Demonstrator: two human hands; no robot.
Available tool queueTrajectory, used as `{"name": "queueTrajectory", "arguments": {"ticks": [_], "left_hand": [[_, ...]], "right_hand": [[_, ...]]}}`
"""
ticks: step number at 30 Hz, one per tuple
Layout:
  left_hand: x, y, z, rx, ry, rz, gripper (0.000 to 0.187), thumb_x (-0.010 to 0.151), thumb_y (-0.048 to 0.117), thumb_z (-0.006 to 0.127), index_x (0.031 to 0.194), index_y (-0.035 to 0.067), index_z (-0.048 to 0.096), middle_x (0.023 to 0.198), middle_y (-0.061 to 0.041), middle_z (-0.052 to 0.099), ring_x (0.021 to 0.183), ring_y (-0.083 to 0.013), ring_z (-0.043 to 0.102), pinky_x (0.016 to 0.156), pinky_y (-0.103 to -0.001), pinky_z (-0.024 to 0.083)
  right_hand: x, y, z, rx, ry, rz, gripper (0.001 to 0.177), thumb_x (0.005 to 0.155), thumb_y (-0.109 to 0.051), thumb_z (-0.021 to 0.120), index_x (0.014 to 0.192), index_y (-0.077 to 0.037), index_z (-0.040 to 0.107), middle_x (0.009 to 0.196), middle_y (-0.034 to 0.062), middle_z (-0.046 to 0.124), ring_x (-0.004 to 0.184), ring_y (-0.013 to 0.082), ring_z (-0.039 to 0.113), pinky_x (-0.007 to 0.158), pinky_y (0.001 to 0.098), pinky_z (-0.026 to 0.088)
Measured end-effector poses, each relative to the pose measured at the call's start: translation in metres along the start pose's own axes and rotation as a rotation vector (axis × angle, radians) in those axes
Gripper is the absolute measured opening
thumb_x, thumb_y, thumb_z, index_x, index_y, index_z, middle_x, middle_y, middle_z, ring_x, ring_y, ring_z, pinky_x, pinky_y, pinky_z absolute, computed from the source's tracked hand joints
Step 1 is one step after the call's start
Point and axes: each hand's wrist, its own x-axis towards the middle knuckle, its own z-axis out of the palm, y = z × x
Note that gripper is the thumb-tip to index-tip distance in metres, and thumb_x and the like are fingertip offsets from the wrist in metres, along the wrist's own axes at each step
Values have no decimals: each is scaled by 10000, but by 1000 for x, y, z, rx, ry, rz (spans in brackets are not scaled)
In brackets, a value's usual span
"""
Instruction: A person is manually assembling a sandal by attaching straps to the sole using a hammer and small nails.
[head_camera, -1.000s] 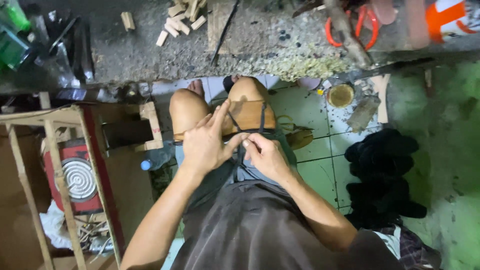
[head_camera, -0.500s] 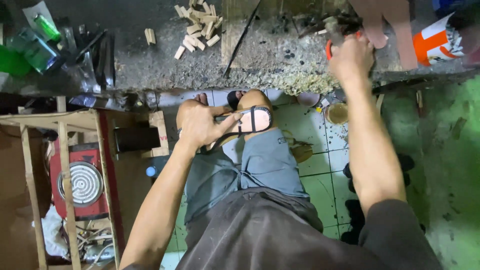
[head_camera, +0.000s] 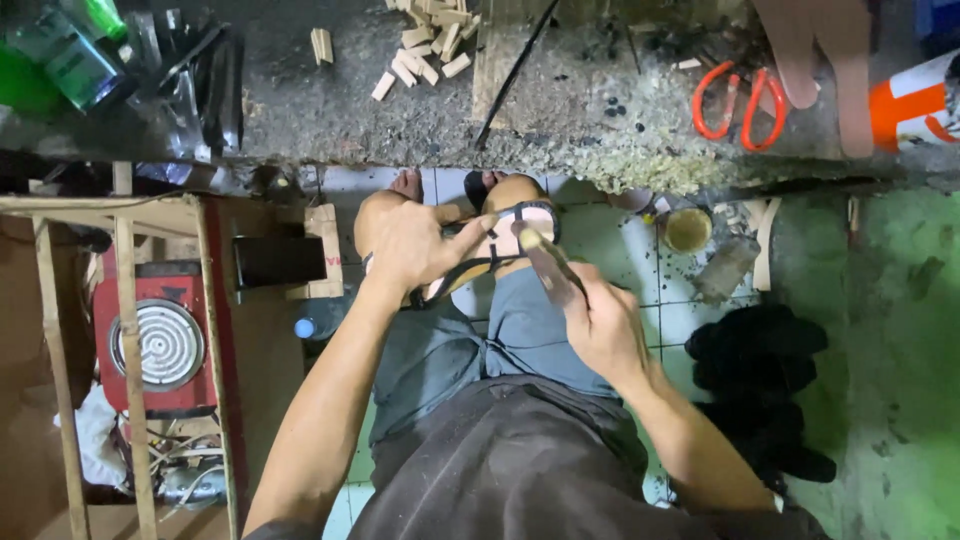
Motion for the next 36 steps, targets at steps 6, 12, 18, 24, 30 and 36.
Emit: {"name": "queueTrajectory", "arguments": {"ticks": [6,12,18,24,30,36], "left_hand": [[8,-9,17,59,22,-23,599,933,742,318,793,356,754,711,-140,724,865,-364,727,820,-456,543],[11,-3,21,146,36,-79,710,970,651,256,775,229,793,772,-212,742,886,-382,739,813,-463,547],[11,-4,21,179,58,-103,688,955,632,294,805,193,802,827,-193,750,903,-371,744,805,-476,561],[0,-1,32,132,51,-146,730,961,568,277,944,57,798,1227,-348,639,1175,-480,621,955,-530,511],[-1,7,30,136,89,-147,716,978,526,270,1070,19,767,1330,-349,584,1249,-492,567,1011,-546,483],[-12,14,24,220,202,-108,635,998,478,281,827,182,815,802,-219,749,819,-374,755,763,-480,582]], "right_hand": [[-18,43,38,-244,-333,172,178,895,-51,445,972,-39,605,699,190,599,633,423,644,677,523,561],[-25,-19,0,-384,-331,146,375,967,-32,429,1299,50,582,832,276,708,805,401,706,877,457,570],[-32,47,59,-167,-127,81,293,801,-66,577,1083,-57,656,776,157,715,795,359,726,636,469,583],[-61,34,38,112,125,-103,347,964,-323,424,730,-186,640,589,-136,565,442,84,550,510,163,466],[-10,-18,15,11,15,-35,199,982,-134,587,786,-105,566,524,73,587,494,252,657,488,276,510],[6,-21,22,-47,-71,-12,133,981,-256,597,961,-139,656,627,59,668,613,277,698,532,363,545]]}}
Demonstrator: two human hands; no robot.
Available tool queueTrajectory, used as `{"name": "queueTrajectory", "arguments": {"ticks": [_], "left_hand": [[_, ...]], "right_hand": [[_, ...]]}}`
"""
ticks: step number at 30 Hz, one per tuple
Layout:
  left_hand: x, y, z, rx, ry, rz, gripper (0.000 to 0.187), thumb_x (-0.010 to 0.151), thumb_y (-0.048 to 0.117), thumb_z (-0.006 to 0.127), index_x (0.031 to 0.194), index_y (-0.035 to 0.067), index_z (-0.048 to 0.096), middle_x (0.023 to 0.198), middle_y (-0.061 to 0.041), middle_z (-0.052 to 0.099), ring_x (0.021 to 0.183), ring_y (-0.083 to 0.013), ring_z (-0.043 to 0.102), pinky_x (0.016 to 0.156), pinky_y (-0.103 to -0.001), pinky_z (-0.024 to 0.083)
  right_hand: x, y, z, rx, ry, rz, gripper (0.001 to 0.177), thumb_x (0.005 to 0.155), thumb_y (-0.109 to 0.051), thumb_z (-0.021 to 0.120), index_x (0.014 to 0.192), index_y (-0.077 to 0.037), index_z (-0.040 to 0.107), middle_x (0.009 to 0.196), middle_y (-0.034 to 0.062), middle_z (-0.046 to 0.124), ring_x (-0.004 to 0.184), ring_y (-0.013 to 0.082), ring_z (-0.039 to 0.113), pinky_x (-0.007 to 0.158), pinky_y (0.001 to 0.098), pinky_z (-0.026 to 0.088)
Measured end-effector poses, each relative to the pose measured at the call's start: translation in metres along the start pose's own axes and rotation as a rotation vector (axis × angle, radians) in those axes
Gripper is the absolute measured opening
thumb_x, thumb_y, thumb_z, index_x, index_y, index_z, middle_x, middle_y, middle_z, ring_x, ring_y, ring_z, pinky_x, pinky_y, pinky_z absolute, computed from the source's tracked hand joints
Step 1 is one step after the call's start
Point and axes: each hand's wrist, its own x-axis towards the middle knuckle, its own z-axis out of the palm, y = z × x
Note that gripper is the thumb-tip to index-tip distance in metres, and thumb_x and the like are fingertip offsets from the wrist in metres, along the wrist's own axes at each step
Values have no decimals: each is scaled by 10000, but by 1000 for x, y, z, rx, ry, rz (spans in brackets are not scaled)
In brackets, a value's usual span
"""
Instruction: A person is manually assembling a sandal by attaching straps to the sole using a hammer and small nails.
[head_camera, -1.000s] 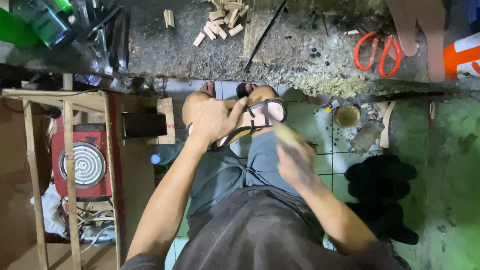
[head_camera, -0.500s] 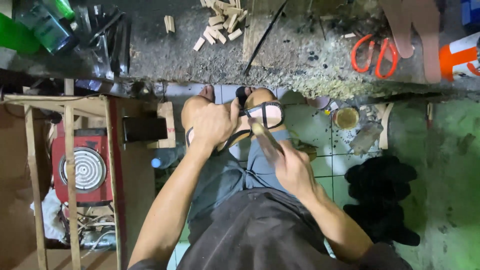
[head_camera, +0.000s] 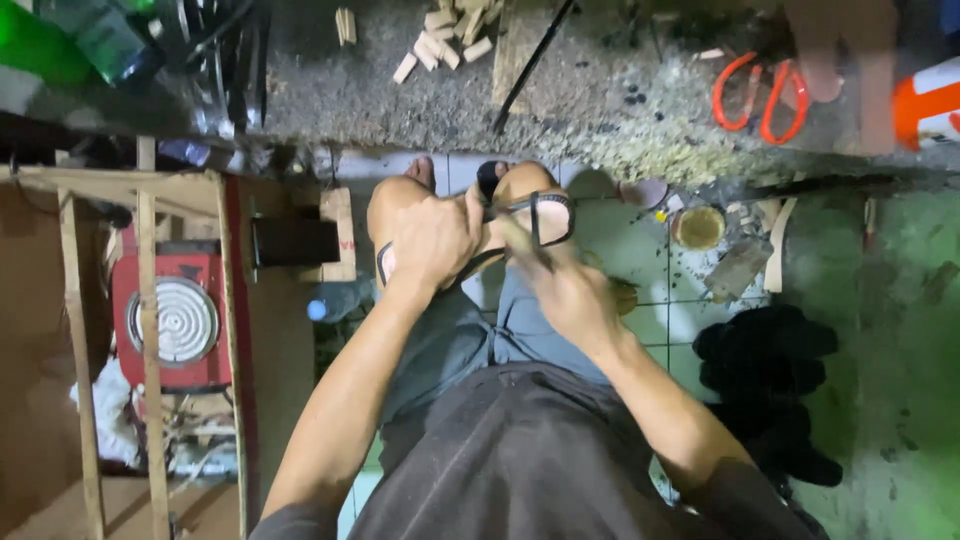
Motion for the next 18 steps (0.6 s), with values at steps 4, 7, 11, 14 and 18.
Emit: {"name": "queueTrajectory", "arguments": {"ticks": [4,7,11,14,18], "left_hand": [[5,8,-7,8,-6,-7,659,994,504,295,820,127,807,812,-271,733,822,-397,751,781,-517,575],[-1,-2,17,-29,-30,-48,675,983,500,291,904,64,800,923,-282,736,899,-396,745,818,-527,571],[15,-12,33,-29,115,82,697,964,550,377,1203,-34,672,1252,-305,616,1126,-397,653,900,-510,547],[-13,-17,17,-19,116,235,697,902,673,453,1132,55,677,1103,-188,692,1000,-336,696,824,-475,562],[-65,0,52,143,316,468,770,617,391,840,1276,68,607,1242,-163,678,1118,-325,661,973,-421,518]], "right_hand": [[-1,19,14,-53,9,-30,220,980,-330,603,1066,-158,711,689,51,718,685,293,722,558,416,566],[-41,56,51,1009,411,-114,279,904,-317,609,915,-48,683,611,90,629,424,211,527,425,369,498],[-25,74,43,28,110,191,306,955,-389,655,788,-132,672,601,103,669,637,323,701,579,468,513],[20,72,-11,-43,214,130,260,974,-267,682,763,-114,667,609,91,653,649,316,681,610,424,510],[85,112,-87,-579,234,-79,419,1097,-419,724,1007,-10,691,899,181,681,851,417,677,742,519,527]]}}
